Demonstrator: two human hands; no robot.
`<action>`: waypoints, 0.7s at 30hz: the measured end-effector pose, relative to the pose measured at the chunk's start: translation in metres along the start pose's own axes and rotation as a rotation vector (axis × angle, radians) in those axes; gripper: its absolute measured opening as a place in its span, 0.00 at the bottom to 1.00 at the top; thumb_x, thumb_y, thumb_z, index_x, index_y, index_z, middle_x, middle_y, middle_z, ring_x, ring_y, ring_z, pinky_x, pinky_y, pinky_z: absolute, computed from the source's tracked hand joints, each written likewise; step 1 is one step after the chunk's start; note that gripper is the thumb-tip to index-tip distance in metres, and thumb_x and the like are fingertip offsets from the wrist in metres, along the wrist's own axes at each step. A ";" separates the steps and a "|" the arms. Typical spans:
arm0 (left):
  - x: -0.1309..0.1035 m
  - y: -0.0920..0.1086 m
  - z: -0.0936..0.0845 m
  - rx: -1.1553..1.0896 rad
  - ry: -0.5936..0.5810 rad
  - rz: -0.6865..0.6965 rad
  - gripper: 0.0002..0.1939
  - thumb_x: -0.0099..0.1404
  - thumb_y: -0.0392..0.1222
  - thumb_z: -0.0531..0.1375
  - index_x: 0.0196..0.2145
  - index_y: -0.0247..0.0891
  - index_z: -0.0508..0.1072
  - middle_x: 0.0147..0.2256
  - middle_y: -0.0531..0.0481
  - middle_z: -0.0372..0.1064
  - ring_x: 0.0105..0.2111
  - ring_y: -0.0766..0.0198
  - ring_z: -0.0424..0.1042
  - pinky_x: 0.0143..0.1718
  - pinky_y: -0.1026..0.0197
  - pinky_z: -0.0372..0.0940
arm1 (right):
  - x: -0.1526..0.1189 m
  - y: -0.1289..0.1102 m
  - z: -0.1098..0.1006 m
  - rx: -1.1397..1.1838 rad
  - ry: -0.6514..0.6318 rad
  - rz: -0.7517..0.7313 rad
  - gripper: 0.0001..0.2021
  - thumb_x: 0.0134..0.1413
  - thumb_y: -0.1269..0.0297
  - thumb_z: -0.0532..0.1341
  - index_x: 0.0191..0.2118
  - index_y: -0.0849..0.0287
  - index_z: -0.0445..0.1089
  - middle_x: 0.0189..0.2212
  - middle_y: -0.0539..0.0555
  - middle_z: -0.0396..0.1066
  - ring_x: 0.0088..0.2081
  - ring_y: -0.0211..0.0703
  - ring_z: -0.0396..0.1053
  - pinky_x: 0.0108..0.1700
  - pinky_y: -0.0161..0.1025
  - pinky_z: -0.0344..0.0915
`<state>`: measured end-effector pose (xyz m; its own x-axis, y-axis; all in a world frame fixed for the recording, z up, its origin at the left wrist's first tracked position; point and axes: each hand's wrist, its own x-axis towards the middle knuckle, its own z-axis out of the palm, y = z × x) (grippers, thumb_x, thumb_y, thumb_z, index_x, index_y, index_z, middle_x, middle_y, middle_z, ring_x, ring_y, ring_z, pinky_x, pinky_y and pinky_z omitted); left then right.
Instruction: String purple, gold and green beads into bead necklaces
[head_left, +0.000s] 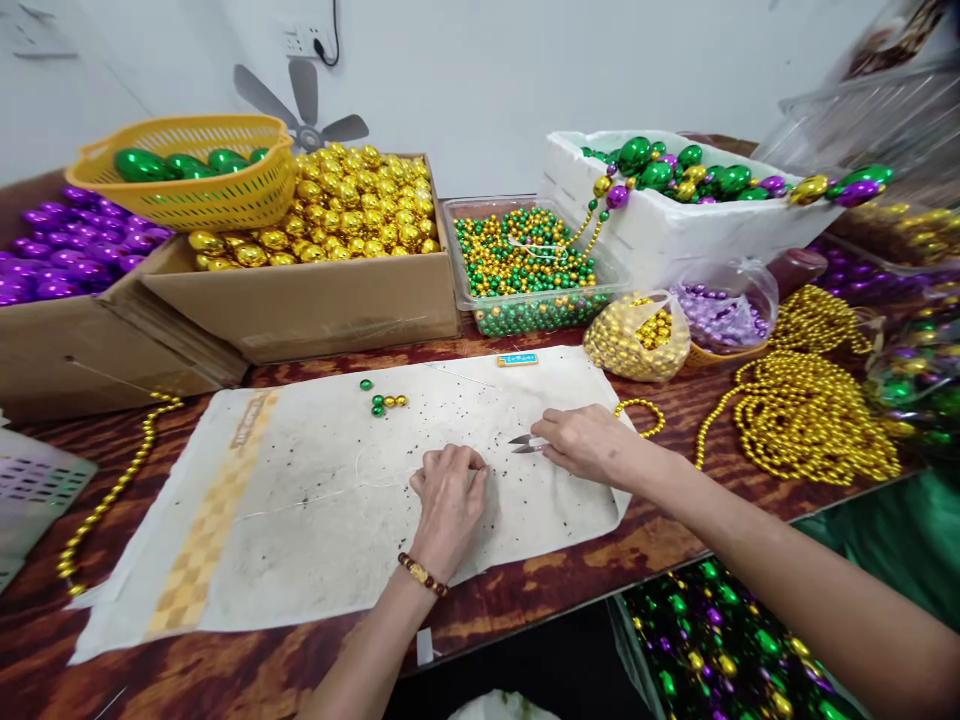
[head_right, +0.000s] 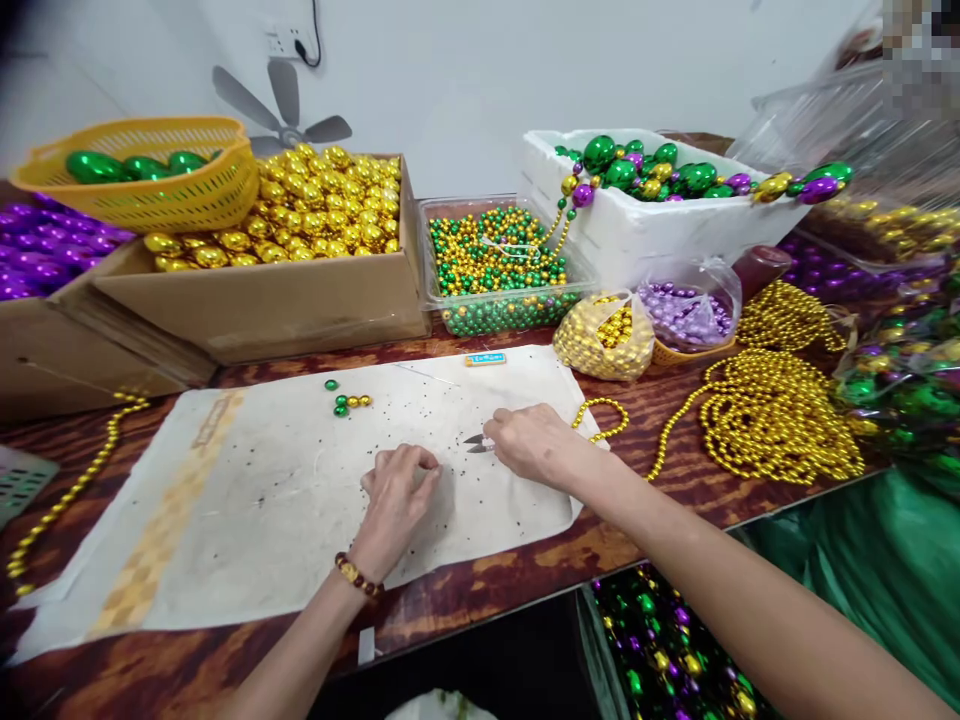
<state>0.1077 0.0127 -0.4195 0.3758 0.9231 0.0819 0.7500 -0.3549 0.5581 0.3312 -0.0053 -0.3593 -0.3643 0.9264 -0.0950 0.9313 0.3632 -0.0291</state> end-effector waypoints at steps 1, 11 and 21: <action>-0.001 0.001 -0.001 -0.006 0.004 0.000 0.05 0.65 0.36 0.54 0.32 0.40 0.67 0.36 0.49 0.68 0.42 0.54 0.59 0.40 0.51 0.49 | 0.002 -0.004 0.000 -0.017 -0.006 -0.008 0.07 0.62 0.67 0.55 0.42 0.59 0.69 0.38 0.56 0.73 0.36 0.48 0.72 0.31 0.37 0.57; -0.023 0.009 -0.011 -0.195 -0.017 0.019 0.06 0.65 0.31 0.51 0.32 0.40 0.64 0.34 0.51 0.67 0.41 0.58 0.60 0.43 0.52 0.52 | 0.013 -0.010 0.029 0.022 0.005 -0.040 0.11 0.65 0.66 0.52 0.42 0.57 0.71 0.36 0.55 0.75 0.33 0.47 0.74 0.29 0.37 0.59; -0.085 -0.013 -0.080 -0.564 0.252 0.094 0.06 0.64 0.32 0.57 0.35 0.42 0.69 0.34 0.48 0.67 0.43 0.56 0.64 0.45 0.54 0.58 | 0.012 -0.016 0.032 0.439 0.046 -0.037 0.11 0.65 0.60 0.54 0.47 0.55 0.70 0.36 0.54 0.74 0.36 0.45 0.71 0.35 0.38 0.63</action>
<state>0.0223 -0.0495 -0.3674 0.2350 0.9227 0.3057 0.2910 -0.3669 0.8836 0.3119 -0.0035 -0.3919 -0.3880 0.9207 -0.0415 0.8288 0.3289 -0.4528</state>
